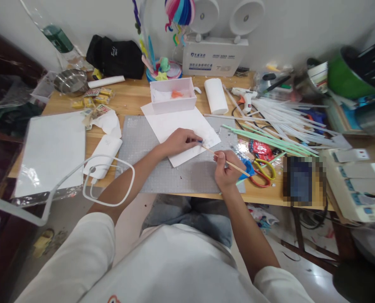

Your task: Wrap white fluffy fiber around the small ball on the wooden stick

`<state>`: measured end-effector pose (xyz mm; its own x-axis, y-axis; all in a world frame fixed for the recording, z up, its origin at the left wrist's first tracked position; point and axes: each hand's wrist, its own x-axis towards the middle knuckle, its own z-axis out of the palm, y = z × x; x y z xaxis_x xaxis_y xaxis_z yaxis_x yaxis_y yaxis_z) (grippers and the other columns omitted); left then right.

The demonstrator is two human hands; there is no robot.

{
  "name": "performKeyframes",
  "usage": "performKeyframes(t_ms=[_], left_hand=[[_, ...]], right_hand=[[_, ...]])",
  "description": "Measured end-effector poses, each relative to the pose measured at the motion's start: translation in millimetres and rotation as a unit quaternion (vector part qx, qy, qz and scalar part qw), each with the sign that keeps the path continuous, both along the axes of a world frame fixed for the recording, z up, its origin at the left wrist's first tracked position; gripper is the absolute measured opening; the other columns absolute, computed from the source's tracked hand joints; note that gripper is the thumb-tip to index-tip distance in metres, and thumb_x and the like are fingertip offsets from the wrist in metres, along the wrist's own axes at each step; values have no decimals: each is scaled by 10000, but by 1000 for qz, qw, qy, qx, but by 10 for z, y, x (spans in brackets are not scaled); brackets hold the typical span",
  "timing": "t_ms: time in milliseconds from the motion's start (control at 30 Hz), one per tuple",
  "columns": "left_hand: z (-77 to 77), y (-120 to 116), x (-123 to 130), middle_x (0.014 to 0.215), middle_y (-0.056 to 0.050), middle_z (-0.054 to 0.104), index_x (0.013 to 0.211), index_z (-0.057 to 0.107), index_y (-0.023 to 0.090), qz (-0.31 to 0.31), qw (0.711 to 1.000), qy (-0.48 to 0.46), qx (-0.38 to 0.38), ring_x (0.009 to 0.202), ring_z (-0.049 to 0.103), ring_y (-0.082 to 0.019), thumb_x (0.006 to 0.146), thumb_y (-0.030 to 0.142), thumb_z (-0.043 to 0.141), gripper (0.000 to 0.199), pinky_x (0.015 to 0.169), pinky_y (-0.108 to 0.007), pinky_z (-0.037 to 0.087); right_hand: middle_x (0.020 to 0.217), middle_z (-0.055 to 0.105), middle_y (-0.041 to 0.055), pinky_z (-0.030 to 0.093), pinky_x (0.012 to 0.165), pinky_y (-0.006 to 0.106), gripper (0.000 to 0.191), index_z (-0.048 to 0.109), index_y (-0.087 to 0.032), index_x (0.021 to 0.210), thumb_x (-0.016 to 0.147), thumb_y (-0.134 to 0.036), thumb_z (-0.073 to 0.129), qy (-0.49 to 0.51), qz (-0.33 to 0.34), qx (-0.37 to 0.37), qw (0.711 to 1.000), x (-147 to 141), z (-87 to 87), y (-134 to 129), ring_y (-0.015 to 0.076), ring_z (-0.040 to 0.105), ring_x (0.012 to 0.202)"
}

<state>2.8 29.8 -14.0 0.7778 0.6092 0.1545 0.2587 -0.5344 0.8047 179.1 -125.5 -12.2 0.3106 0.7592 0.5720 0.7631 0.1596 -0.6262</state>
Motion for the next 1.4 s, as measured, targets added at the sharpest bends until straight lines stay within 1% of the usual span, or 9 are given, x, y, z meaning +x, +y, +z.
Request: performKeyframes(t_ms=[267,533,633,733,833,933,1033,1200,1400], left_hand=[[3,4,-10,937,-47,772,1128,797,205,9,1000,4,-12,782,646,-150,886,243,687,269,749,-269,475],[33,-2,-9,999,-59,782,1121,796,197,5,999,-7,-42,819,660,-151,875,233,708,263,757,-265,476],[37,-35,36,964,-69,778,1077,804,180,40,997,-31,-51,791,649,-146,876,231,719,224,737,-262,471],[19,-75,98,910,-66,768,1024,805,164,84,994,-55,-35,719,610,-134,873,254,735,188,707,-263,463],[-7,-96,135,934,-56,767,1003,795,173,82,995,-55,-4,725,607,-132,884,245,718,159,722,-264,464],[-32,-93,137,949,-46,767,983,781,176,99,993,-58,12,736,608,-129,882,203,702,132,738,-263,467],[-49,-79,123,901,-27,755,963,763,175,116,992,-57,14,713,594,-123,863,165,699,119,729,-262,465],[-40,-69,109,855,-15,735,892,734,172,119,991,-60,18,706,583,-122,870,176,685,54,722,-263,454],[-20,-71,123,833,-11,731,867,727,174,114,992,-51,-2,697,567,-126,858,193,679,52,720,-276,445]], right_hand=[[706,706,26,499,672,302,321,671,-231,836,1019,-352,437,-9,3,17,1000,-7,19,6,162,669,697],[745,732,22,514,701,292,270,688,-231,869,1013,-305,472,-9,5,41,999,-12,22,24,159,688,726],[746,731,23,513,707,291,279,692,-229,875,1017,-316,469,-2,-3,39,999,-13,17,30,157,685,727],[743,728,26,509,704,291,312,694,-223,871,1026,-346,454,1,-17,24,1000,-16,16,31,155,685,727],[739,724,26,509,703,291,326,694,-216,869,1029,-358,447,3,-21,29,999,-17,14,29,155,682,722],[736,719,22,510,701,286,295,697,-216,878,1022,-323,464,10,-9,47,999,-12,11,26,153,676,717],[735,717,23,509,693,289,273,697,-221,874,1015,-295,475,6,5,53,999,-8,12,22,155,669,712],[726,714,26,516,690,298,266,687,-225,852,1008,-281,479,3,34,58,998,-13,27,26,164,675,722],[787,743,35,532,710,296,240,692,-223,875,1002,-285,497,-8,66,43,997,-21,33,61,162,700,760]])
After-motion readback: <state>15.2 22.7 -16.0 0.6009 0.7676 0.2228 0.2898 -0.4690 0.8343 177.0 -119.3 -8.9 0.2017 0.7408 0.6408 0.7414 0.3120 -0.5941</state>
